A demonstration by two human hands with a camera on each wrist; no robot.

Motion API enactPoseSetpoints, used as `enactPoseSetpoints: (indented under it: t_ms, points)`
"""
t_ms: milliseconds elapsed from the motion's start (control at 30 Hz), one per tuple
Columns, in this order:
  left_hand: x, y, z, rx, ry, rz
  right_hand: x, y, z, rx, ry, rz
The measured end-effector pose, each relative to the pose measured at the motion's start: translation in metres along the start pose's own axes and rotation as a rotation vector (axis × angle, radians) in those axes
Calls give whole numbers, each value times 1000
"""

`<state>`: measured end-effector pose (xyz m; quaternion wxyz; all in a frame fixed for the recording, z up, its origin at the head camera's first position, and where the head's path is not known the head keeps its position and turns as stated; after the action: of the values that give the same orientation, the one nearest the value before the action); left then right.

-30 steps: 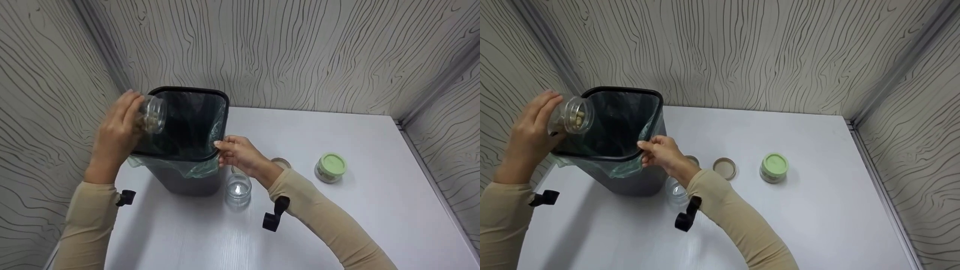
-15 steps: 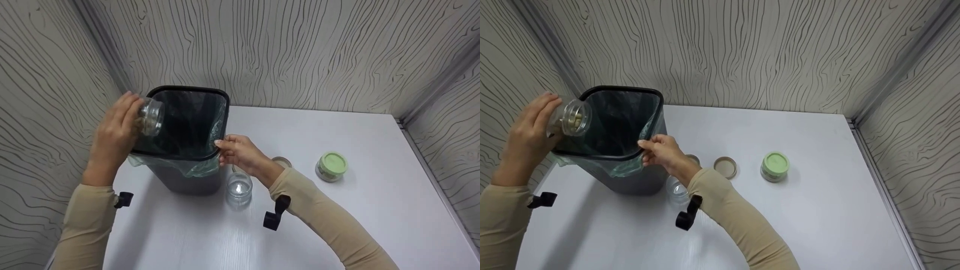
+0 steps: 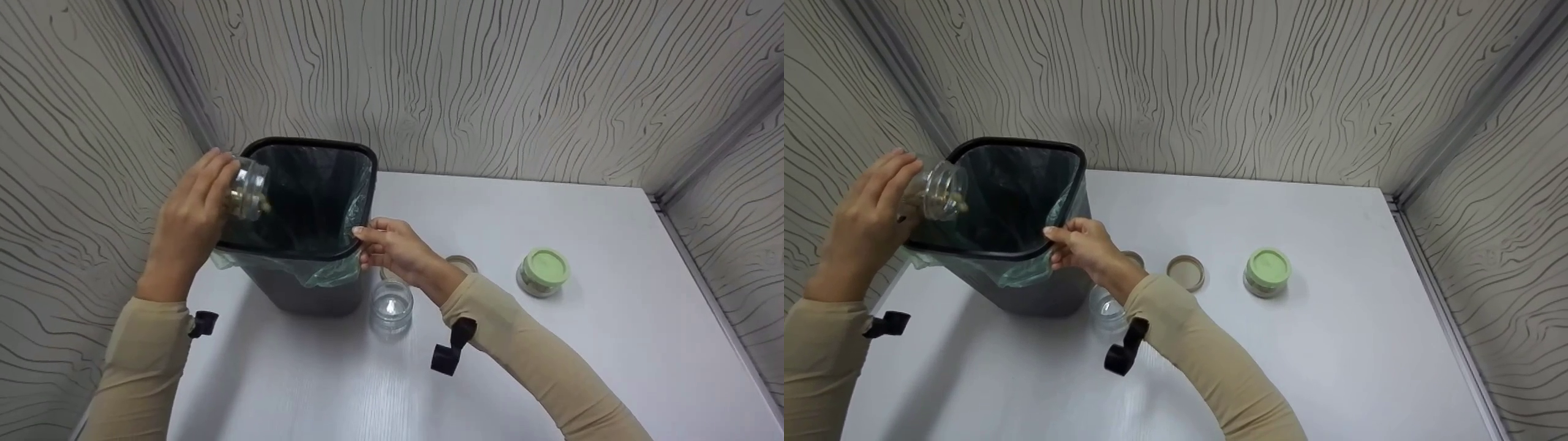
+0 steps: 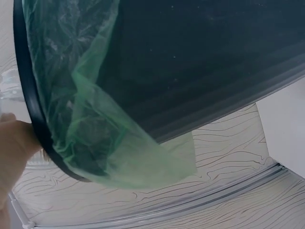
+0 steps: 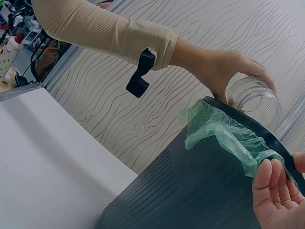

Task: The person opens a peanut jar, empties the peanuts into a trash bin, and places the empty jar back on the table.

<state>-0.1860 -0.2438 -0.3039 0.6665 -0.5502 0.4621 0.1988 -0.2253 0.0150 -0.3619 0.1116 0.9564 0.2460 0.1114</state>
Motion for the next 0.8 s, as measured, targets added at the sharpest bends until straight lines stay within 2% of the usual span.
enactPoseSetpoints:
  t_ms: [200, 500, 800]
  points:
    - [1, 0, 0, -1, -24, -11, 0, 0, 1, 2, 4, -1]
    - [-1, 1, 3, -8, 64, 20, 0, -1, -1, -1, 4, -2]
    - [-3, 5, 3, -17, 112, -29, 1, -1, 0, 21, 3, -21]
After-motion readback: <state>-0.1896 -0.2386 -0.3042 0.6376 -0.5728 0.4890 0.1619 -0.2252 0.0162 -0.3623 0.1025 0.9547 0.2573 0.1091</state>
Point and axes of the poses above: each hand's wrist, its own x-axis away from the middle knuckle, its own y-axis out of the palm, z = x × y, the point moved 3 cm from there along -x, towards the middle knuckle, and after that the axes turned 5 degrees about -y, right-handed, at the moved point
